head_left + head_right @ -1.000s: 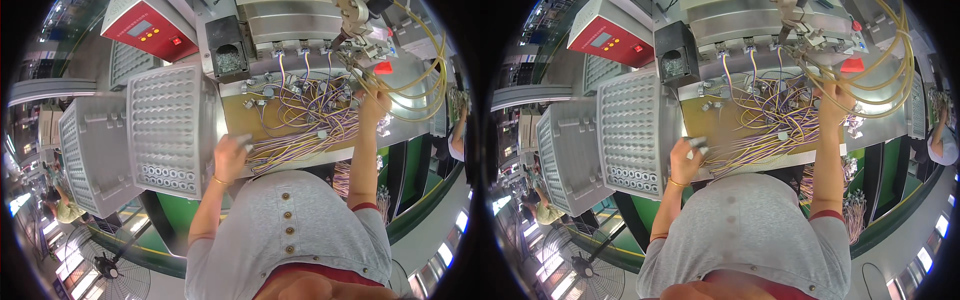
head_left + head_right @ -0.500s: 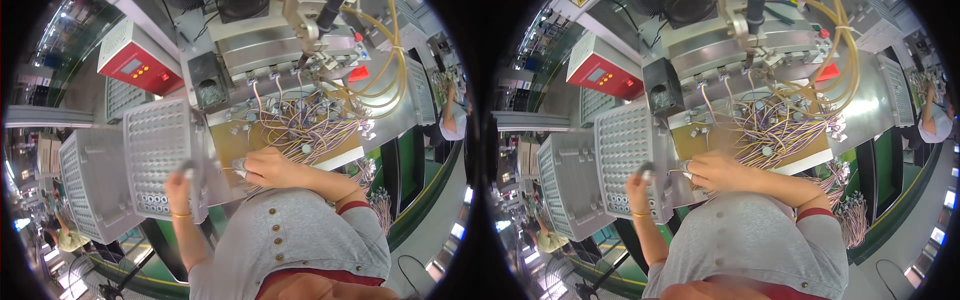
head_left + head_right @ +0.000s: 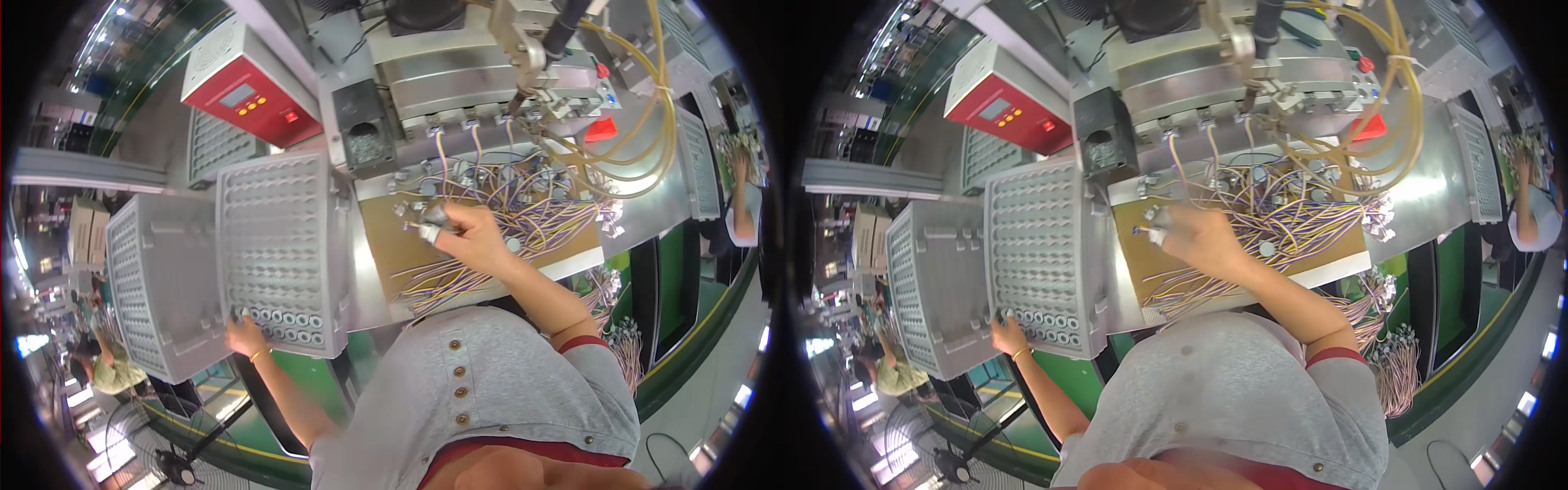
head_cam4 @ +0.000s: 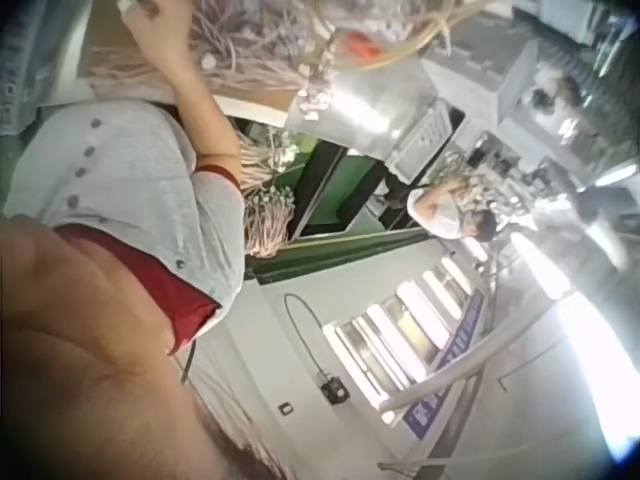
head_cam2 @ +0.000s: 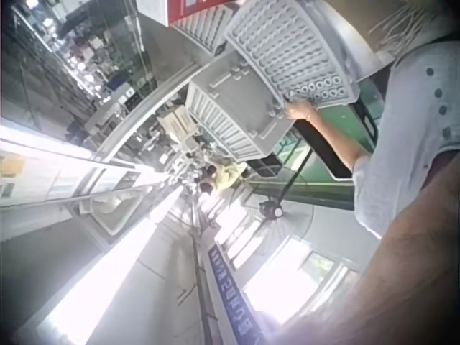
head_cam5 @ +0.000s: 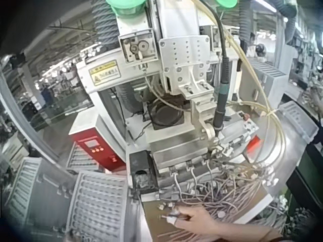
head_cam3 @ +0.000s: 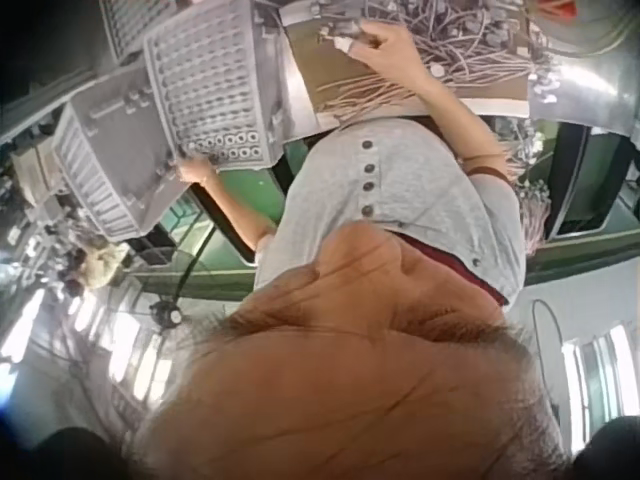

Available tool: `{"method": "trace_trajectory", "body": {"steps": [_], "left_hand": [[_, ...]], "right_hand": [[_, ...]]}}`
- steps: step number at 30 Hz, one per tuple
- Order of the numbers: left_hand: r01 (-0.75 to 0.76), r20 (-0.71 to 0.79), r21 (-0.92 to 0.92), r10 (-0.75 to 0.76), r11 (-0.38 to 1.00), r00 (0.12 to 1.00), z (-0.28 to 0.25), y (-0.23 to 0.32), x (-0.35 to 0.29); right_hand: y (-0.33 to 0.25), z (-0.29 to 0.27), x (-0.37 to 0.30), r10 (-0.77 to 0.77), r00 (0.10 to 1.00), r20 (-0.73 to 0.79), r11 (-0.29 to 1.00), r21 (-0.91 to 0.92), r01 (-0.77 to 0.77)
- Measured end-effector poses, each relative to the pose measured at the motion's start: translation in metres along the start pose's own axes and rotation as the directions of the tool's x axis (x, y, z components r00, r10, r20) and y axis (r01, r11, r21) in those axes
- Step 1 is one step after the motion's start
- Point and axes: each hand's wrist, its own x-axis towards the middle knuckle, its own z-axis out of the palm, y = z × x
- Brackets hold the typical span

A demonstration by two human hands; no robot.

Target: The person inserts wire connectors by hand into an assembly jig at an electronics manufacturing station.

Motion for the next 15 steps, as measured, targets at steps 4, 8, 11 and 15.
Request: {"method": "trace_trajectory", "body": {"steps": [4,8,11,15], "left_hand": [[0.138,0.098,-0.817,-0.101,0.560,0.990,-0.043,0.065,-0.003],[0.530,0.437,-0.836,0.415,-0.139,0.798,-0.115,0.195,-0.041],[0.599,0.343,-0.756,0.620,-0.264,0.706,-0.125,0.232,-0.072],[0.641,0.298,-0.714,0.707,-0.282,0.642,-0.141,0.250,-0.076]], "right_hand": [[0.003,0.010,-0.004,0.091,0.994,-0.058,0.976,0.201,-0.078],[0.002,0.013,-0.003,0.065,0.997,-0.048,0.981,0.186,-0.056],[-0.003,0.014,-0.009,0.098,0.995,-0.022,0.978,0.189,-0.092],[-0.003,0.009,-0.014,0.095,0.994,-0.047,0.979,0.187,-0.085]]}}
